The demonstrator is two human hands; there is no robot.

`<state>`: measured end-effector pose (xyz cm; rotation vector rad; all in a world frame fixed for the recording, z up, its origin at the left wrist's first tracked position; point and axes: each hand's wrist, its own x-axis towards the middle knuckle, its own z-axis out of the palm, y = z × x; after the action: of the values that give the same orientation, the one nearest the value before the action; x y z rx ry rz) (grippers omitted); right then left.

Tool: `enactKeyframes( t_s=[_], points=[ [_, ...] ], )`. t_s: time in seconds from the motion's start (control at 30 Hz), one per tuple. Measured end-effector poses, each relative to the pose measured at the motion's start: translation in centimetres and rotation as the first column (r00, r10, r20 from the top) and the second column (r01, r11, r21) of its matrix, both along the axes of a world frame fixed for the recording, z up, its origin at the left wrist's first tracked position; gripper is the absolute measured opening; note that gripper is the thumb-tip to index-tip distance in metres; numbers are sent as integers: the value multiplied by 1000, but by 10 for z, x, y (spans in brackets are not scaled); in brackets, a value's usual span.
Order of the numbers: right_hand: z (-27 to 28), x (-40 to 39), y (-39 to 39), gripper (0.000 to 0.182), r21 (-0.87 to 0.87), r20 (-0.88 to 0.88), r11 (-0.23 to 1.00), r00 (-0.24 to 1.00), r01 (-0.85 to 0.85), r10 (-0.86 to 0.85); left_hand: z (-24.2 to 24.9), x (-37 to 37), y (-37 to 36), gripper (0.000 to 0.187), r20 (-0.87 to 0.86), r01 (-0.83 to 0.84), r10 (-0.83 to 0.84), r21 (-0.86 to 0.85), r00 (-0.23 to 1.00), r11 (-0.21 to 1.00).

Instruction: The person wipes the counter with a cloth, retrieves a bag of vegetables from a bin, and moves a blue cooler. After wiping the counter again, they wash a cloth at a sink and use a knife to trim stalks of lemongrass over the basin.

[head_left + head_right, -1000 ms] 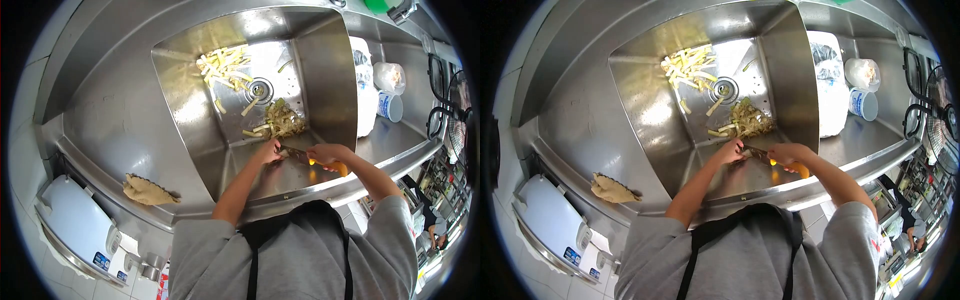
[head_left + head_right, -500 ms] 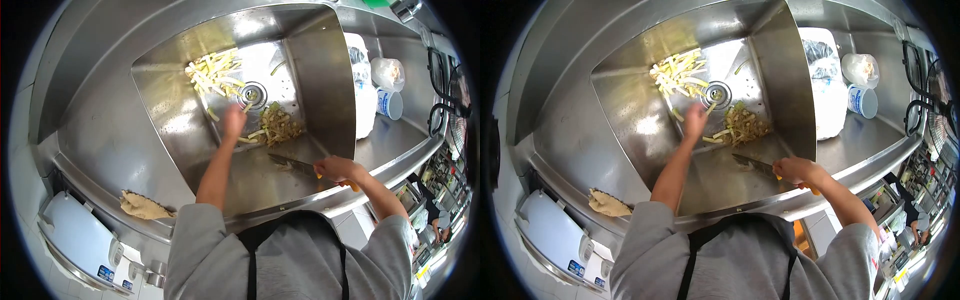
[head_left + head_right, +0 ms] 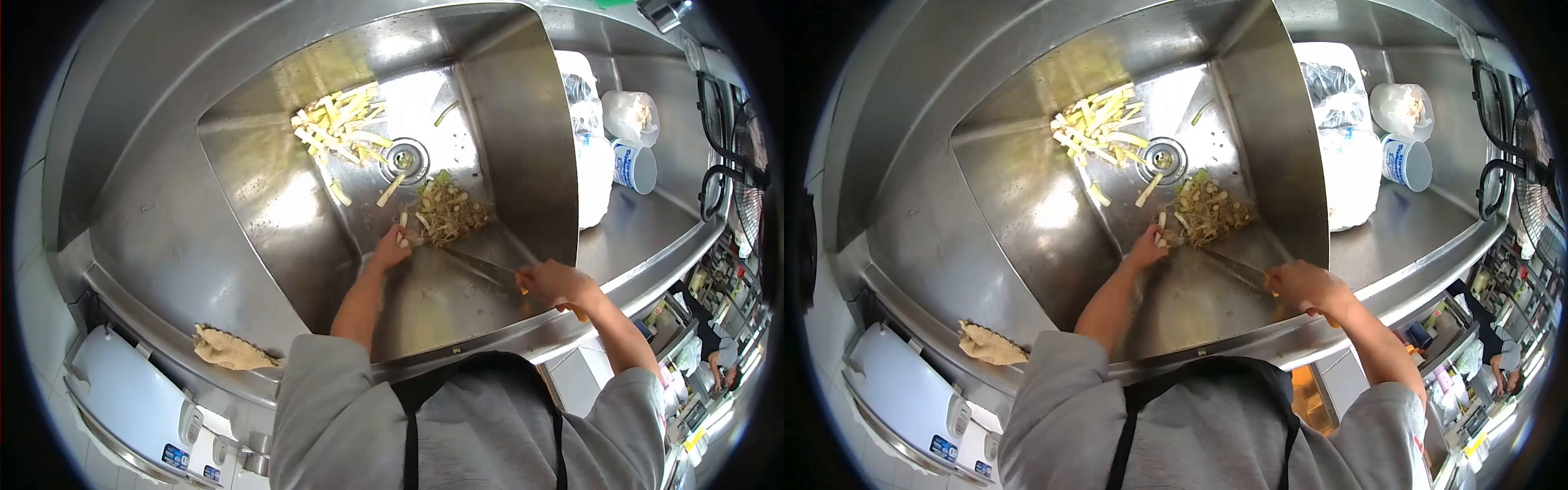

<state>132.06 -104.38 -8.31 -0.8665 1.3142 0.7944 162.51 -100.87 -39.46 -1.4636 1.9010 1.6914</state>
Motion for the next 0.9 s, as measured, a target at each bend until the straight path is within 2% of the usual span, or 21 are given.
enactKeyframes(
  t_s=[0.03,0.07,0.2,0.27,0.3,0.37,0.4,0.47,0.53,0.6,0.63,0.7,0.73,0.8,0.83,0.9],
  points=[
    [0,-2,-1,27,15,4,998,999,53,-53,0,4,-2,41,-43,-156,172,250,984,956],
    [0,-2,-1,27,31,7,994,994,105,-106,2,7,0,39,-40,-284,346,486,937,826],
    [-8,3,3,27,-106,9,990,996,92,-92,51,-1,-7,36,-77,-166,251,562,965,810],
    [-23,6,9,28,-335,-50,942,998,29,-48,70,-5,-3,38,-354,119,117,578,928,807],
    [-23,7,4,28,-340,-45,940,998,35,-53,86,-8,-3,38,-350,120,111,574,930,810],
    [-24,8,-7,30,-199,32,980,999,-8,15,126,-19,-12,35,-367,147,133,642,920,752],
    [-24,8,-9,30,-202,35,979,999,-6,13,136,-21,-14,36,-366,158,126,653,922,741],
    [-24,7,-8,31,-89,134,991,985,-97,108,135,-20,-6,36,-371,149,123,625,921,766],
    [-26,11,2,32,-82,133,992,986,-93,103,136,-19,1,36,-377,141,121,598,918,789],
    [-21,13,5,32,-75,123,993,988,-87,96,134,-20,8,34,-397,146,30,406,918,902],
    [-15,16,2,32,-100,138,987,981,-124,137,132,-21,11,34,-398,149,28,405,917,902],
    [-9,21,3,32,-124,153,979,972,-160,178,132,-23,16,39,-426,-3,203,425,882,905],
    [-9,23,5,31,-138,145,976,971,-169,189,133,-26,17,39,-425,-2,201,424,883,906],
    [-7,27,6,31,-155,138,972,970,-177,199,140,-32,17,38,-446,-32,159,281,881,959],
    [-7,29,5,31,-149,123,970,969,-193,212,145,-34,13,38,-447,-29,155,276,881,961],
    [-7,31,5,31,-146,107,967,968,-209,225,156,-37,8,29,-119,-12,31,150,992,989]
  ],
)
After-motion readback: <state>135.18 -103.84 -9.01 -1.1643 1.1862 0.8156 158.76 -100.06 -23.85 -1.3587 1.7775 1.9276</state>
